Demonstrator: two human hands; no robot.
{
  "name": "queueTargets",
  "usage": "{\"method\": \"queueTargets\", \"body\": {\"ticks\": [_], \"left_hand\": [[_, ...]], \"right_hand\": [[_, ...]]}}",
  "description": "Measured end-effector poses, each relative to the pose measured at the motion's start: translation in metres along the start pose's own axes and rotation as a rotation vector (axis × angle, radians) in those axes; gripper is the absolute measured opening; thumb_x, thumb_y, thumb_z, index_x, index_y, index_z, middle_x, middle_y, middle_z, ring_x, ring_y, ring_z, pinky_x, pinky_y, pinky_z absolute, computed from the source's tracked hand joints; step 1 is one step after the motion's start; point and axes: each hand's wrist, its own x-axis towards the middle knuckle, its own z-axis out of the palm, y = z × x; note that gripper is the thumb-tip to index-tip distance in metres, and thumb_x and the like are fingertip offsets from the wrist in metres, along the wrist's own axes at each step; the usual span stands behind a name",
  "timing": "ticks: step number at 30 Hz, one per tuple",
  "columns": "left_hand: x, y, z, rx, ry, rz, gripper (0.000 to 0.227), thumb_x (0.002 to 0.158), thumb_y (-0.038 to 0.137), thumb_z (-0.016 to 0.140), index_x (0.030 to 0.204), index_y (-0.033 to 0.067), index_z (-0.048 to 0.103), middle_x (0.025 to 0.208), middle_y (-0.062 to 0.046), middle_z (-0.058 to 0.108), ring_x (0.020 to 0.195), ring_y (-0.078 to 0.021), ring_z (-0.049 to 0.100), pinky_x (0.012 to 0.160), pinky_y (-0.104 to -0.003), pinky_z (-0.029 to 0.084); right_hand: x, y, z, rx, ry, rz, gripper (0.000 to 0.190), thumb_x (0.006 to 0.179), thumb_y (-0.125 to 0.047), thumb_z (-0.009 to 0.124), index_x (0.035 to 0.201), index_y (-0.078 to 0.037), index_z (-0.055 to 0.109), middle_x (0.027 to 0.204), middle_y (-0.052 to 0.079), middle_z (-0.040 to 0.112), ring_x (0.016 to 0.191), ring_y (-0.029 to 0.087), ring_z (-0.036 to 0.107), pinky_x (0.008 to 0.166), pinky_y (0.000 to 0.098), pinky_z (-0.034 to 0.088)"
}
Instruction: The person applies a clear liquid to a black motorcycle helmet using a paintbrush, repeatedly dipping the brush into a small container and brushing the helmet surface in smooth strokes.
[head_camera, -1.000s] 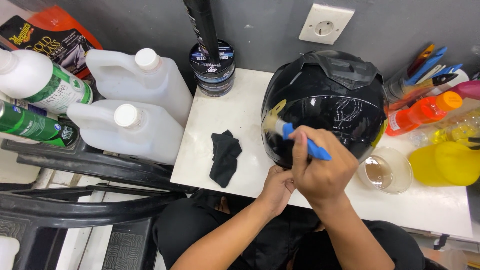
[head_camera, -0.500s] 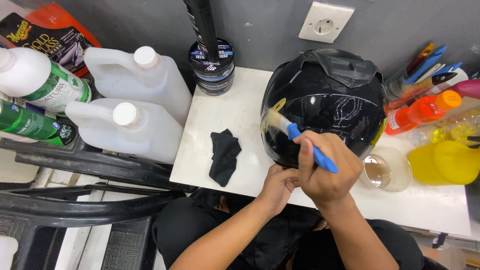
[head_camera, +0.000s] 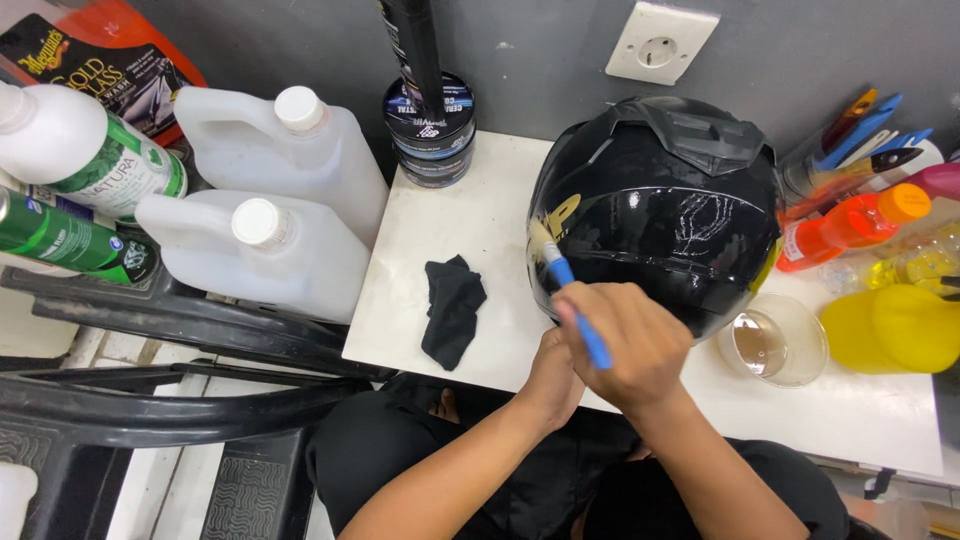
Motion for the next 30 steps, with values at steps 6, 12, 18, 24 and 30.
{"method": "queueTargets", "body": {"ticks": [6,12,18,24,30], "left_hand": [[-0.012,0.034,0.004,0.445,0.307,0.294,0.026,0.085,-0.006,0.057,0.066,0.0105,0.052,0.067,-0.008,0.051,0.077,-0.0215,0.055,0.074,-0.034,0.048],[-0.023,0.063,0.008,0.889,0.615,0.580,0.028,0.088,-0.007,0.055,0.064,0.0074,0.052,0.070,-0.014,0.053,0.083,-0.0280,0.059,0.078,-0.040,0.052],[-0.024,0.077,0.003,1.012,0.791,0.778,0.034,0.095,-0.006,0.050,0.062,0.0044,0.051,0.065,-0.014,0.049,0.077,-0.0316,0.058,0.079,-0.049,0.054],[-0.023,0.098,0.014,1.041,0.830,0.644,0.032,0.097,-0.007,0.055,0.067,0.0038,0.051,0.072,-0.013,0.051,0.089,-0.0327,0.062,0.080,-0.042,0.051],[-0.021,0.126,-0.008,1.069,0.870,0.719,0.042,0.085,-0.017,0.047,0.055,0.0119,0.042,0.060,-0.002,0.040,0.062,-0.0184,0.043,0.062,-0.029,0.043]], "right_hand": [[-0.005,-0.020,-0.004,-0.010,-0.128,-0.117,0.024,0.103,-0.022,0.045,0.094,-0.012,0.064,0.071,0.002,0.055,0.055,0.016,0.053,0.054,0.0217,0.045],[-0.007,-0.024,-0.006,-0.031,-0.194,-0.128,0.024,0.105,-0.022,0.042,0.095,-0.013,0.062,0.071,0.000,0.051,0.054,0.012,0.048,0.052,0.0184,0.041],[-0.002,-0.023,-0.008,-0.039,-0.221,-0.141,0.021,0.104,-0.020,0.044,0.098,-0.011,0.063,0.071,0.001,0.049,0.055,0.014,0.048,0.053,0.0203,0.041],[0.006,-0.014,-0.006,-0.047,-0.196,-0.115,0.023,0.104,-0.022,0.044,0.095,-0.012,0.062,0.072,0.000,0.050,0.055,0.013,0.048,0.052,0.0191,0.041],[0.013,-0.025,-0.007,-0.073,-0.215,-0.156,0.019,0.099,-0.013,0.044,0.092,-0.010,0.061,0.070,0.001,0.046,0.054,0.013,0.046,0.051,0.0198,0.041]]}}
